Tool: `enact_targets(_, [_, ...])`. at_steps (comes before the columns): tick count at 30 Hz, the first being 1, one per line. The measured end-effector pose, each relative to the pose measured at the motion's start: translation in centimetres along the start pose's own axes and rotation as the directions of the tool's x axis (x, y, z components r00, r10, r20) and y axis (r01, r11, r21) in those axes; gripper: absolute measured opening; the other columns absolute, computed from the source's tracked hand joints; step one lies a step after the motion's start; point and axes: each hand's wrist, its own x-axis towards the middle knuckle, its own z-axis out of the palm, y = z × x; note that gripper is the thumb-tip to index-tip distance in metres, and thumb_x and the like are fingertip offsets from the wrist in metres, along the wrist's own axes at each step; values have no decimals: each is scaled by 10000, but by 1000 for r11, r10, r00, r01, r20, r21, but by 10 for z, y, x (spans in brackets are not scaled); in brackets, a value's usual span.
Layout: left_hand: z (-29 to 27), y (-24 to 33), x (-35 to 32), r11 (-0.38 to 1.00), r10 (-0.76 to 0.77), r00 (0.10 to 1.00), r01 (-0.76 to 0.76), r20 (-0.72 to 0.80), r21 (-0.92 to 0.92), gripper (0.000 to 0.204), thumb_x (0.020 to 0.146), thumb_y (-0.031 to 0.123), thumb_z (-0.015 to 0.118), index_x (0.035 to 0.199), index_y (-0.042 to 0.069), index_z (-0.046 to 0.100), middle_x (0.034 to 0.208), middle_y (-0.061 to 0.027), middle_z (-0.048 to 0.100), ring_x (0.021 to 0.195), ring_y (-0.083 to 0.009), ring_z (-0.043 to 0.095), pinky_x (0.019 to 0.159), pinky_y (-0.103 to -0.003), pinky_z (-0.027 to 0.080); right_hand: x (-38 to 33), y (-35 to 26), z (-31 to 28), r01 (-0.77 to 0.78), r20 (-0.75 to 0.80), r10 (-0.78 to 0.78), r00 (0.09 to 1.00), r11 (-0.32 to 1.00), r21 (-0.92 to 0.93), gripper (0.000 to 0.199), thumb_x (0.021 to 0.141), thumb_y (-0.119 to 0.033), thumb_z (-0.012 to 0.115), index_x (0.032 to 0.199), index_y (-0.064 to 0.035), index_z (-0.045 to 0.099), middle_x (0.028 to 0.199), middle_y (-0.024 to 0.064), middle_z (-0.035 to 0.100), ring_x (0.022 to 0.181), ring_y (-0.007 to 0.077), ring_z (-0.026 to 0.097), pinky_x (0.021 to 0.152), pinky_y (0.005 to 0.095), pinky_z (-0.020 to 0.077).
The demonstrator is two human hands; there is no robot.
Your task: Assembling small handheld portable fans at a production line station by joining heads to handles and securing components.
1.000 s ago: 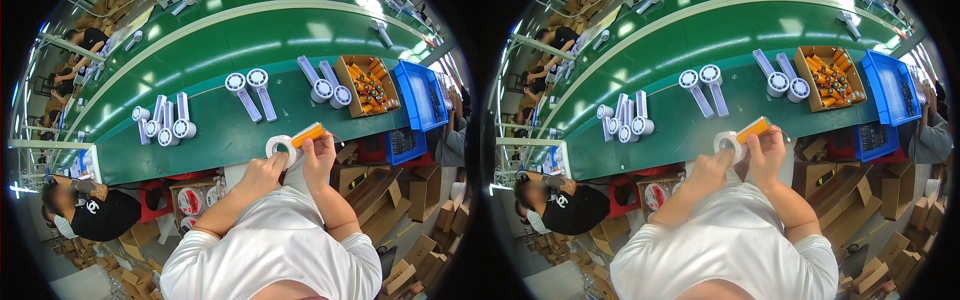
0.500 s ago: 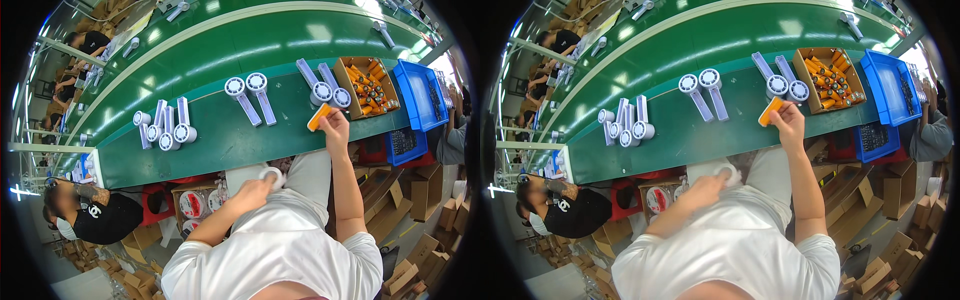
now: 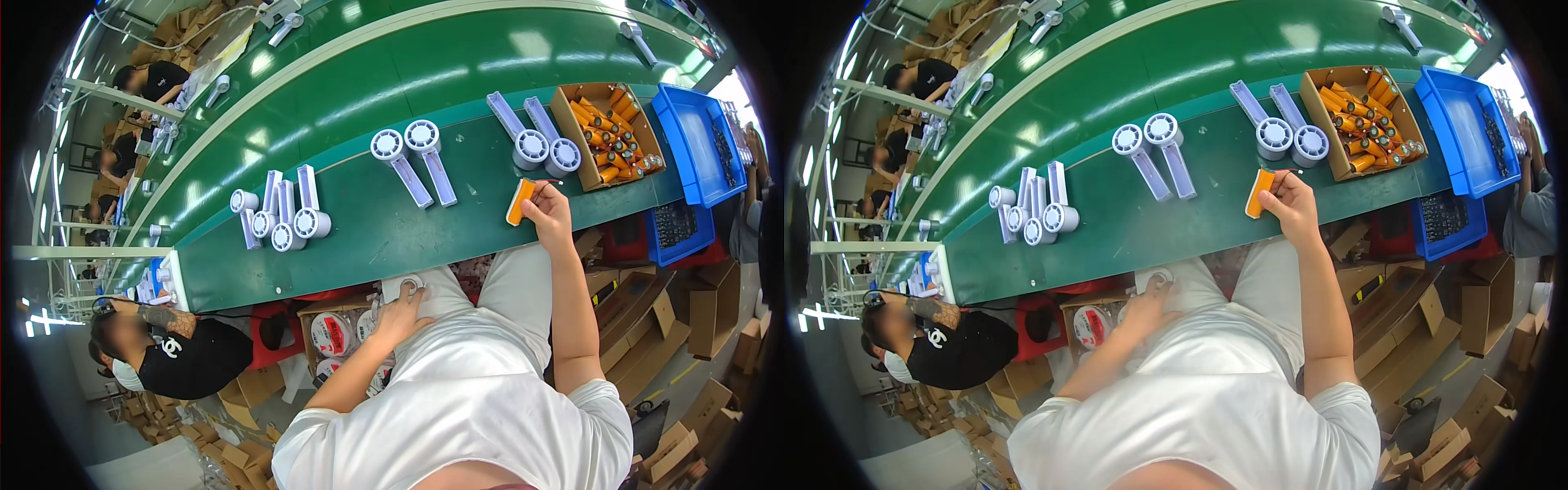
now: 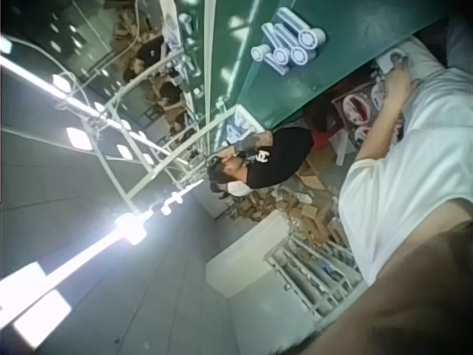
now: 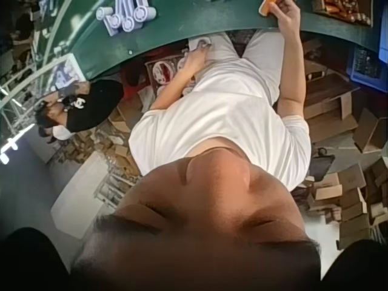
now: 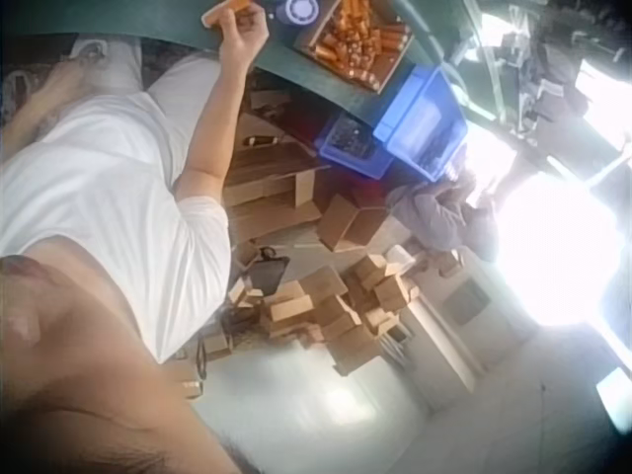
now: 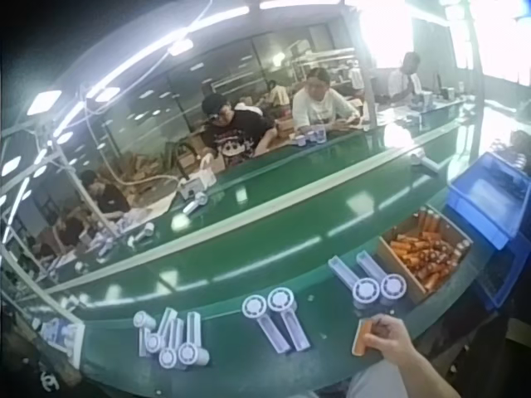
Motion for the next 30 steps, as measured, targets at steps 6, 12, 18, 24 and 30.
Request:
enact_targets(6, [-58, 17, 31, 958, 168, 872, -255, -460, -133, 227, 802, 207, 721, 975, 74, 661, 1109, -162, 570, 809, -303, 644, 667, -385, 535, 1, -3, 2, 24, 14, -24, 1000, 1000, 17, 280, 863, -80, 709, 1075, 37, 567, 979, 60, 634, 876, 109, 600, 795, 242, 498])
enact_targets(12, [-144, -9, 120, 911, 411, 653, -265, -636, 316, 215, 730, 32, 677, 932, 104, 687, 1196, -105, 549, 1176, -321, 494, 959, -440, 421, 1, -3, -1, 8, 33, -9, 999, 1000, 26, 309, 879, -113, 698, 1103, 44, 556, 981, 55, 623, 862, 102, 601, 764, 226, 497])
enact_targets(18, [-165, -25, 172, 770, 611, 683, -395, -401, 501, 144, 686, 57, 700, 821, 106, 708, 1370, -103, 468, 1288, -334, 429, 1091, -464, 349, -2, -1, 0, 65, 30, -66, 997, 997, 40, 275, 875, -83, 693, 1086, 42, 568, 975, 62, 635, 850, 107, 606, 751, 242, 508])
enact_targets(24, [-172, -23, 185, 913, 407, 830, -350, -383, 211, 192, 614, 121, 791, 781, 108, 696, 1416, -84, 408, 1331, -333, 353, 1113, -495, 269, -3, 0, -1, 74, 31, -74, 997, 997, 5, 275, 867, -51, 687, 1094, 48, 568, 977, 64, 636, 859, 111, 607, 761, 249, 509])
enact_targets(30, [-171, -38, 190, 908, 343, 834, -412, -432, -76, 183, 610, 174, 832, 709, 124, 687, 1387, -79, 442, 1334, -314, 338, 1108, -469, 240, -1, -1, 0, 83, 30, -84, 996, 996, 36, 301, 861, -70, 691, 1103, 55, 563, 975, 64, 632, 868, 124, 613, 760, 266, 517])
